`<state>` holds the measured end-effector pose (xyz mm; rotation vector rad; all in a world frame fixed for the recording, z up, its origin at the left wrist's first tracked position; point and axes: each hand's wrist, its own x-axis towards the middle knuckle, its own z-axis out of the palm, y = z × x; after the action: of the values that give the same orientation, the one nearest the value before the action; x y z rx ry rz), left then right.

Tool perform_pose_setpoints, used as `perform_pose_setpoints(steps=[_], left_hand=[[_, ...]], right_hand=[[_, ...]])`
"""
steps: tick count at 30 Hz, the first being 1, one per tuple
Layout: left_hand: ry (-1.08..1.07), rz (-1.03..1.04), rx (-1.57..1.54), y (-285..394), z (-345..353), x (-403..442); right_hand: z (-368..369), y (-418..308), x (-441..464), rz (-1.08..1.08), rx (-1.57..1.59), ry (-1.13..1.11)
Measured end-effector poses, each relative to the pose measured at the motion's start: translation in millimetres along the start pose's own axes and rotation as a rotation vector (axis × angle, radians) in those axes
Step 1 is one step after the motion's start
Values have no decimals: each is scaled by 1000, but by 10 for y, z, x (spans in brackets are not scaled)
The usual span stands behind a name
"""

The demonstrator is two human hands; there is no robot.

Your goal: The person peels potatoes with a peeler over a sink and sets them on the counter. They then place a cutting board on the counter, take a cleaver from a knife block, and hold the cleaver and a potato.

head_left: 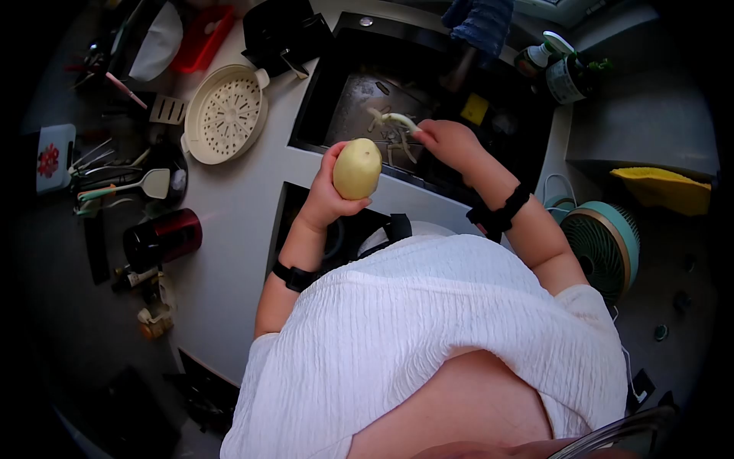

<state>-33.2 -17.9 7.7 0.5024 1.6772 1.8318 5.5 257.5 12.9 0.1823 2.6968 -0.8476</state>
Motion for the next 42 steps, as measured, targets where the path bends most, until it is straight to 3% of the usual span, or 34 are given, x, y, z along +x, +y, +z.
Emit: perform_pose_setpoints(steps=[3, 6, 9, 12, 18, 21, 24, 28, 32, 38, 42], left_hand=[[16, -21, -54, 29, 42, -2], [31, -34, -19, -16, 18, 11], [15, -24, 13, -25, 42, 28], [-13, -10, 67, -15, 36, 29], [10, -38, 82, -97, 39, -16], [58, -94, -1, -203, 25, -21], [72, -98, -65, -199, 17, 1], [13, -47, -93, -65, 62, 33], [23, -52, -63, -67, 82, 4], [40, -121, -404, -135, 84, 24], [71, -133, -220, -87, 138, 95]], right_hand=[[50, 76, -25, 40, 110, 231], [30, -114, -167, -193, 327, 256], [-74, -326, -283, -382, 331, 146], [-212, -409, -284, -354, 285, -102], [-138, -325, -224, -462, 89, 96], [-68, -425, -258, -371, -132, 232], [51, -476, -234, -333, -131, 363], [68, -198, -4, -67, -23, 365], [22, -147, -35, -86, 246, 405], [46, -240, -199, -149, 559, 98], [72, -472, -339, -335, 407, 86]])
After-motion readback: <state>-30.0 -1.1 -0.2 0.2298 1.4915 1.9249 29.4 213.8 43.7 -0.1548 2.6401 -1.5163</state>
